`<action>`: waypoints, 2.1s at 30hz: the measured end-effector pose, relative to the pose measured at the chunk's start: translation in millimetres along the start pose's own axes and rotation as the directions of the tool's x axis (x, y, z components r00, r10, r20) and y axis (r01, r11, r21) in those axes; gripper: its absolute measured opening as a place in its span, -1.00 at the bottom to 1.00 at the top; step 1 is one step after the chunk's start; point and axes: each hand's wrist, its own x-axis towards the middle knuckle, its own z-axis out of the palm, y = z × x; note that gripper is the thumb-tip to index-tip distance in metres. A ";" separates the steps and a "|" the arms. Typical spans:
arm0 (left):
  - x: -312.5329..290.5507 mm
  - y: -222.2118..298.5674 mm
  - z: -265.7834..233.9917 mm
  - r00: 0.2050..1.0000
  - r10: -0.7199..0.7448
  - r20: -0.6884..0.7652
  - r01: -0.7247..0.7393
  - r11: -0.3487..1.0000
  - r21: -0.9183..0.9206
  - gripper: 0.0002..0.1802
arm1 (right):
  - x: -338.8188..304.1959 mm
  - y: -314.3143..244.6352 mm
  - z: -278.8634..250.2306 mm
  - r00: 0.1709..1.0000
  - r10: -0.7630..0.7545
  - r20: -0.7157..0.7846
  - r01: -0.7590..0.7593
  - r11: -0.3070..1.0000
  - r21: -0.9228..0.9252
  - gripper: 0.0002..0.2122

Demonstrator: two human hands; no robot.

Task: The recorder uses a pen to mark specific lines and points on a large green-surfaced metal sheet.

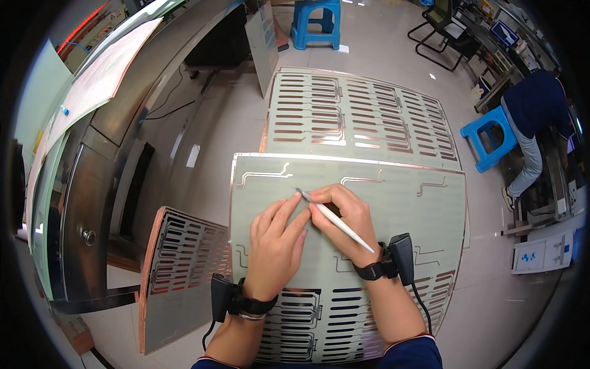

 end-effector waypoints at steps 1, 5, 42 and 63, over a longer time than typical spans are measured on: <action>-0.5 -0.5 -0.5 1.000 -0.005 -0.001 0.005 1.000 0.001 -0.56 | 0.0 -0.3 1.4 1.000 0.001 0.001 -0.001 1.000 0.002 -0.89; -1.5 -2.3 -1.0 1.000 -0.003 -0.003 0.003 1.000 0.004 -0.55 | 0.2 -0.8 1.7 1.000 0.018 0.007 -0.018 0.999 0.026 -0.89; -0.8 -0.2 -1.1 0.999 -0.032 -0.009 0.033 0.999 0.007 -0.59 | 6.4 1.4 8.4 0.991 0.130 0.027 -0.132 0.984 0.120 -0.88; -1.3 1.4 -0.3 1.000 -0.023 -0.011 0.023 0.999 0.024 -0.55 | 3.4 4.3 -7.4 0.985 0.157 0.076 -0.169 0.966 0.195 -0.93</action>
